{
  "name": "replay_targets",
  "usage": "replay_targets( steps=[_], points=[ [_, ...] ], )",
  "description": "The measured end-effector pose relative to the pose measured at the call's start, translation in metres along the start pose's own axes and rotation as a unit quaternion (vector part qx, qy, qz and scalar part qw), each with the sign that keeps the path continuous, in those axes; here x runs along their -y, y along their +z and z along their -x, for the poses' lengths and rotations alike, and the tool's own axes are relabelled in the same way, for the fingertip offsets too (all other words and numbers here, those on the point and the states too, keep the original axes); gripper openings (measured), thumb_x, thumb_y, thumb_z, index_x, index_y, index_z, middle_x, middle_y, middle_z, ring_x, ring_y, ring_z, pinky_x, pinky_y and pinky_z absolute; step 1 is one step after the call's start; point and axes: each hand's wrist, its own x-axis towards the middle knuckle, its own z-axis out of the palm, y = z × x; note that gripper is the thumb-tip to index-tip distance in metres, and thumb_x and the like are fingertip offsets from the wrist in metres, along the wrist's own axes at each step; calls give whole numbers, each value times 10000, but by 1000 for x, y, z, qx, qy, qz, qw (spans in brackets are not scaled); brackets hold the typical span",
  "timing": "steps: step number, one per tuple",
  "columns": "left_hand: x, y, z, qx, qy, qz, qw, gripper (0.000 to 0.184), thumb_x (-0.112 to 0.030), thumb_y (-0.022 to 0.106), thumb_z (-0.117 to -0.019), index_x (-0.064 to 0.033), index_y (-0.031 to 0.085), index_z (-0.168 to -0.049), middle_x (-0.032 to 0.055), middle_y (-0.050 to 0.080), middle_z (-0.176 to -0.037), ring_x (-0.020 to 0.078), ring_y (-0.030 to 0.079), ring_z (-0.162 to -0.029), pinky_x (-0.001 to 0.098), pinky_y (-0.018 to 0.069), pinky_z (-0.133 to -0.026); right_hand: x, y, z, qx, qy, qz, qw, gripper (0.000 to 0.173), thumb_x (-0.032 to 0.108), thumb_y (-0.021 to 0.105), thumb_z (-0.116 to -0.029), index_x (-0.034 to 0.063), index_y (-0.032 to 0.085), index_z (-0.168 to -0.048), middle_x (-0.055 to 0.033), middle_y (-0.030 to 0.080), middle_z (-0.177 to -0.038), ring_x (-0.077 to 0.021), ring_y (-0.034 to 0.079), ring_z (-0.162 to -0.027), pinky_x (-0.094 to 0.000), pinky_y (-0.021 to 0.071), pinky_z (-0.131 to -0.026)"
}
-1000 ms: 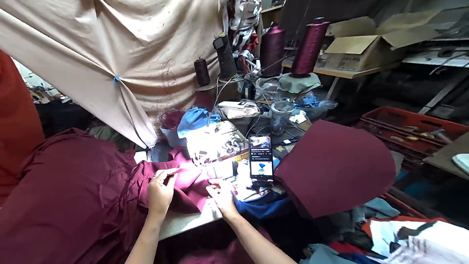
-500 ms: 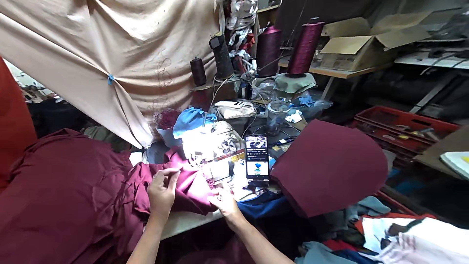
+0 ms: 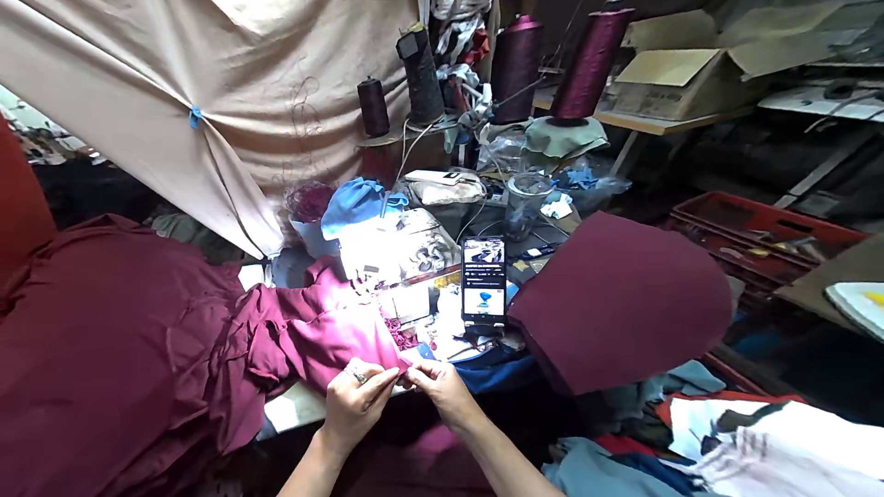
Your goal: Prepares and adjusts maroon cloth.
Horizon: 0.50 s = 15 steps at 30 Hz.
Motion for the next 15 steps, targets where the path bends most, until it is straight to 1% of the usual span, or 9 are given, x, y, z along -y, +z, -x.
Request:
replay_targets(
  steps=[4, 8, 12, 14, 15],
  points=[
    [-2, 2, 1, 3, 3, -16, 1000, 134, -196, 719, -933, -184, 821, -1018, -5, 739, -904, 81, 667, -850, 229, 548, -769, 0, -1, -2, -6, -19, 14, 1000, 143, 25, 616, -948, 12, 720, -851, -9, 721, -781, -64, 685, -756, -246, 577, -763],
    [-5, 3, 1, -4, 2, -28, 1000, 141, -195, 721, -930, -193, 822, -1029, -11, 731, -889, 77, 657, -835, 221, 539, -751, 0, 0, -2, -13, -26, 11, 1000, 148, 17, 619, -941, 16, 725, -838, -3, 720, -768, -54, 681, -743, -235, 573, -753],
    [-6, 4, 1, -15, 4, -34, 999, 141, -188, 720, -928, -192, 820, -1027, -8, 729, -892, 81, 655, -836, 221, 536, -746, 2, 0, -1, -13, -26, 28, 999, 150, 17, 629, -932, 31, 724, -816, 21, 715, -751, -22, 667, -723, -210, 561, -732],
    [-8, 5, 2, -12, 6, -45, 999, 151, -195, 713, -932, -198, 820, -1039, -9, 728, -902, 81, 652, -837, 223, 534, -738, 2, -1, -1, -5, -25, 32, 999, 155, 49, 627, -944, 42, 726, -825, 28, 711, -764, -19, 655, -729, -208, 548, -730],
    [-9, 6, 3, -10, 7, -51, 999, 157, -202, 708, -935, -201, 819, -1046, -6, 728, -908, 83, 652, -840, 226, 534, -733, 2, -1, -2, 1, -26, 29, 999, 157, 87, 632, -957, 43, 732, -843, 22, 714, -782, -28, 658, -745, -217, 549, -741]
  ],
)
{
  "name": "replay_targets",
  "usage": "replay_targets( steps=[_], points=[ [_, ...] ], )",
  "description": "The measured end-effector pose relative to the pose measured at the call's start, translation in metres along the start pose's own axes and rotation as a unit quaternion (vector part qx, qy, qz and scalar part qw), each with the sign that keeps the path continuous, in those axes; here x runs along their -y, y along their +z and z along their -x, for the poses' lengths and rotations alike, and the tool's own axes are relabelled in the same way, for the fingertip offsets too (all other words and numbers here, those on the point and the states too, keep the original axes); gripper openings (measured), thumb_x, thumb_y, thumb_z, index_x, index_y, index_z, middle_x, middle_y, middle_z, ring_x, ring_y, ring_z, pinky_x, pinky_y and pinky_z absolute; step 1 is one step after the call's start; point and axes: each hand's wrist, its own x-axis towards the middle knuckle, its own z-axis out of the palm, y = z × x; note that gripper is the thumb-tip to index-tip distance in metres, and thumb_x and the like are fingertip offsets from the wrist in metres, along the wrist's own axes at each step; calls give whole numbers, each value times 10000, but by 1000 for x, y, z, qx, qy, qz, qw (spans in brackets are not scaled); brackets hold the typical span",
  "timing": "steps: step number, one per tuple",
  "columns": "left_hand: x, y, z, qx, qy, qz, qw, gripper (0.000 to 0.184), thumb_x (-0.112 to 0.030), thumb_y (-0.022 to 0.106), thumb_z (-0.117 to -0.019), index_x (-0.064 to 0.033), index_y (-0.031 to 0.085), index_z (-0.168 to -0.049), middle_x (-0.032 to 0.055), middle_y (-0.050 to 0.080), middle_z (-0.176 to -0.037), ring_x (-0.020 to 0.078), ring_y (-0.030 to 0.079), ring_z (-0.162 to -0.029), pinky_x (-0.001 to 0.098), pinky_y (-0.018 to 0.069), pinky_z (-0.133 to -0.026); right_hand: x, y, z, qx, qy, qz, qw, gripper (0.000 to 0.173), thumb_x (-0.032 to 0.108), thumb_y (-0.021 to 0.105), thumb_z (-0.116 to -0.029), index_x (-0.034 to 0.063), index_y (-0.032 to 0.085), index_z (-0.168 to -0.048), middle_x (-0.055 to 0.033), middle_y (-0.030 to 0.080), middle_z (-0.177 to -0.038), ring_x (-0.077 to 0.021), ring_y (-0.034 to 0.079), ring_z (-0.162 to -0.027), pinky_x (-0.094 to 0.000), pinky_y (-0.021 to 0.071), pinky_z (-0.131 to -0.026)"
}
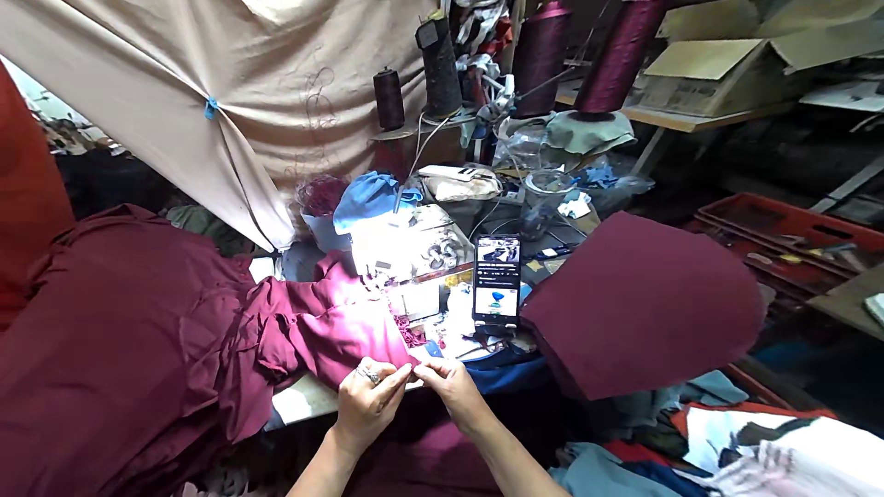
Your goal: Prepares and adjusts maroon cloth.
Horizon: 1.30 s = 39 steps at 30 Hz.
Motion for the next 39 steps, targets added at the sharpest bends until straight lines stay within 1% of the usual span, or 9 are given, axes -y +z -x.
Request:
replay_targets(
  steps=[6, 8, 12, 15, 21, 24, 29, 35, 39],
  points=[
    [-8, 2, 15, -62, -110, 50, 991, 214, -324, 634, -990, -214, 795, -1078, -20, 723, -1113, 123, 618, -1130, 327, 482, -1017, 2, 8, -10, -21, -11, -17, 1000, 164, 114, 685, -966, -5, 739, -868, -36, 720, -766, -83, 683, -714, -254, 584, -731],
    [-12, 0, 29, -166, -252, 102, 948, 275, -239, 616, -985, -9, 716, -1096, 147, 675, -1208, 215, 588, -1231, 372, 459, -1078, 10, 10, -14, -28, -11, -24, 999, 182, 111, 674, -970, 8, 722, -828, -17, 702, -731, -72, 668, -691, -246, 569, -713],
    [-14, -8, 33, -311, -588, 300, 684, 514, -165, 430, -1083, 58, 299, -1528, 234, 433, -1500, 228, 542, -1271, 363, 490, -1024, 26, 15, -21, -27, -13, -51, 998, 189, 95, 665, -950, 49, 664, -767, 20, 641, -690, -55, 616, -670, -233, 523, -689],
    [-7, -14, 16, -316, -676, 405, 529, 477, -362, 344, -1121, -16, 429, -1438, 163, 579, -1296, 217, 615, -1102, 379, 519, -938, 31, 16, -24, -10, -8, -49, 999, 179, 77, 645, -950, 62, 651, -772, 31, 635, -692, -46, 613, -671, -227, 521, -689],
    [10, -27, 19, -378, -604, 205, 671, 522, -225, 333, -1119, 81, 292, -1539, 254, 299, -1610, 287, 322, -1483, 467, 259, -1217, 1, 7, -20, 17, -27, 110, 993, 169, 138, 625, -946, 43, 698, -826, 28, 674, -711, -41, 642, -655, -241, 556, -667],
    [2, -47, 10, -207, -669, 198, 686, 559, -339, 406, -1108, 48, 398, -1511, 212, 415, -1570, 261, 393, -1460, 466, 300, -1202, -21, 7, -16, -2, -19, 180, 984, 217, 201, 636, -938, 55, 699, -790, 27, 657, -691, -34, 629, -639, -242, 545, -646],
    [14, -59, 30, 126, -626, 230, 734, 642, -346, 891, -759, 66, 605, -1158, 113, 723, -996, 150, 710, -935, 362, 585, -883, -37, 10, -8, -31, -39, 221, 974, 259, 242, 632, -939, 60, 688, -763, 27, 630, -664, -32, 605, -626, -251, 523, -627],
    [24, -52, 31, 53, -574, 241, 781, 375, -208, 768, -903, 52, 650, -1145, 102, 723, -1009, 121, 703, -927, 317, 582, -870, -40, 18, -15, -64, -81, 204, 973, 228, 200, 637, -947, 25, 742, -845, -15, 685, -757, -39, 643, -674, -233, 564, -667],
    [38, -45, -10, -8, -609, 257, 751, 278, -164, 682, -993, 49, 579, -1139, 74, 677, -742, 135, 650, -510, 291, 584, -487, -28, 28, -57, -81, -78, 203, 973, 253, 194, 622, -969, -3, 729, -851, -55, 677, -773, -97, 636, -744, -307, 536, -737]
  ],
)
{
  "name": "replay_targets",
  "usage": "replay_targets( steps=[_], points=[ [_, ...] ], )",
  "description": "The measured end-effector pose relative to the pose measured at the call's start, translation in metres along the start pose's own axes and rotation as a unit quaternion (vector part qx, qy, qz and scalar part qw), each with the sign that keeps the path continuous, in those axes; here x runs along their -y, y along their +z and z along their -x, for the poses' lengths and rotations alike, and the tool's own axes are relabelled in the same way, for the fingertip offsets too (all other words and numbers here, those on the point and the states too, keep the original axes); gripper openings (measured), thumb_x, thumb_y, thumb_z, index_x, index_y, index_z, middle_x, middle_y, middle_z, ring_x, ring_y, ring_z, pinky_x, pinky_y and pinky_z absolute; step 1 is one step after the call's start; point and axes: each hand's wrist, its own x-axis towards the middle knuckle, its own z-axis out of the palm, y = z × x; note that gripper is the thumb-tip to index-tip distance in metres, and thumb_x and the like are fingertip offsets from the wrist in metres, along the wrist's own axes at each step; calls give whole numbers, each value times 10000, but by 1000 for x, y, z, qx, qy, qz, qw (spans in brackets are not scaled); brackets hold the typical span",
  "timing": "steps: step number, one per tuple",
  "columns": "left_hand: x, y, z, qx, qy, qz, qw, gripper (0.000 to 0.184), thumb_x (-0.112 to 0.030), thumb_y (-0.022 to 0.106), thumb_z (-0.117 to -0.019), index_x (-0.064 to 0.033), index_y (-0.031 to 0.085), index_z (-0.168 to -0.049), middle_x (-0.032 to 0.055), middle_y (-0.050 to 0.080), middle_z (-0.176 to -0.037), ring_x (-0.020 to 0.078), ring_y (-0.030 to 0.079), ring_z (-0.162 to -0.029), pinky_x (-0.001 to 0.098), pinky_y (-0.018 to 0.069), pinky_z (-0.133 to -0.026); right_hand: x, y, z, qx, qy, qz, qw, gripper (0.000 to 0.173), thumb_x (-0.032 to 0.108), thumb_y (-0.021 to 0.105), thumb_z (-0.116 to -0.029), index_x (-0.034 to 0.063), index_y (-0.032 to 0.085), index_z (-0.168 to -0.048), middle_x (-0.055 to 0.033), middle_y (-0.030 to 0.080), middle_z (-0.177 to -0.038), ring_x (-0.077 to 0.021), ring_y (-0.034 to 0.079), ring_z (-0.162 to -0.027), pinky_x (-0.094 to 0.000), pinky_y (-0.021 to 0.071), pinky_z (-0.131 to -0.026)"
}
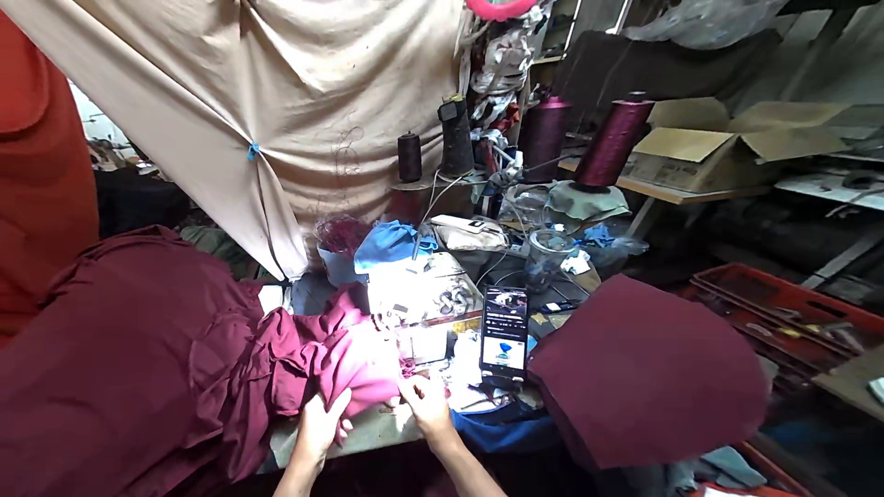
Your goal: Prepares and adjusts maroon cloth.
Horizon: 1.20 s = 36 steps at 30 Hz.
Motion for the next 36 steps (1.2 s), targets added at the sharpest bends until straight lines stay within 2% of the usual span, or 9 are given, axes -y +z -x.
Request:
replay_targets(
  steps=[4, 8, 18, 22, 28, 30, 32, 34, 36],
  points=[
    [-28, 2, -42, -48, 29, -90, 994, 349, -246, 738, -959, 47, 596, -1083, 19, 540, -655, 62, 464, -440, 229, 438, -442, 28, 9, -43, 23, 106, -55, 993, 240, 158, 583, -1029, -59, 687, -1027, -84, 672, -825, -131, 639, -753, -319, 549, -760],
    [-50, 0, -73, -41, 11, -209, 977, 460, -274, 740, -956, 73, 587, -1217, 133, 622, -832, 152, 572, -596, 326, 523, -592, 31, 19, -65, -7, 133, -100, 986, 268, 163, 577, -1037, -57, 609, -1187, -57, 580, -713, -106, 530, -541, -270, 489, -537],
    [-44, 5, -87, -73, 50, -218, 972, 410, -254, 727, -961, 75, 614, -1178, 127, 667, -813, 161, 644, -595, 339, 580, -612, 20, 24, -64, -18, 123, -105, 987, 271, 171, 574, -1043, -41, 626, -1204, -43, 567, -688, -106, 514, -530, -273, 477, -536],
    [-50, 16, -74, -106, 26, -263, 959, 512, -272, 696, -980, 73, 585, -1341, 266, 675, -1180, 355, 680, -1057, 510, 510, -980, 23, 22, -63, -6, 140, -93, 986, 259, 177, 542, -1061, -43, 608, -1180, -33, 546, -659, -105, 517, -527, -267, 478, -543],
    [-34, 27, -47, -109, -3, -169, 980, 352, -193, 602, -1041, 105, 557, -1224, 164, 668, -887, 182, 676, -650, 351, 597, -659, 29, 19, -59, 8, 147, -146, 978, 217, 155, 519, -1070, -39, 568, -1154, -3, 534, -595, -76, 517, -471, -224, 468, -484],
    [-25, 26, -31, -116, 22, -133, 984, 345, -200, 576, -1056, 116, 580, -1195, 182, 662, -946, 203, 681, -778, 371, 583, -762, 29, 17, -58, 9, 136, -108, 985, 236, 160, 522, -1067, -48, 576, -1163, -15, 565, -646, -80, 550, -522, -234, 495, -530],
    [-16, 23, -12, -108, 52, -101, 988, 410, -222, 561, -1059, 144, 594, -1241, 277, 659, -1183, 314, 640, -1139, 457, 474, -1032, 23, 14, -57, -3, 110, -24, 994, 313, 175, 589, -1029, -70, 624, -1223, -117, 669, -878, -161, 635, -762, -328, 546, -743],
    [-3, 21, 11, -97, 71, -50, 992, 438, -241, 547, -1062, 136, 583, -1281, 278, 625, -1297, 298, 583, -1269, 429, 432, -1108, 27, 10, -55, -11, 101, 56, 993, 384, 217, 657, -987, -63, 652, -1250, -209, 698, -1132, -276, 661, -1075, -439, 509, -997],
    [1, 18, 37, -72, 59, -2, 996, 438, -225, 544, -1063, 122, 559, -1330, 252, 609, -1352, 242, 570, -1303, 376, 426, -1130, 32, 10, -51, -27, 75, 114, 990, 374, 252, 671, -964, -43, 685, -1193, -205, 705, -1119, -298, 661, -1090, -465, 500, -1008]
  ],
)
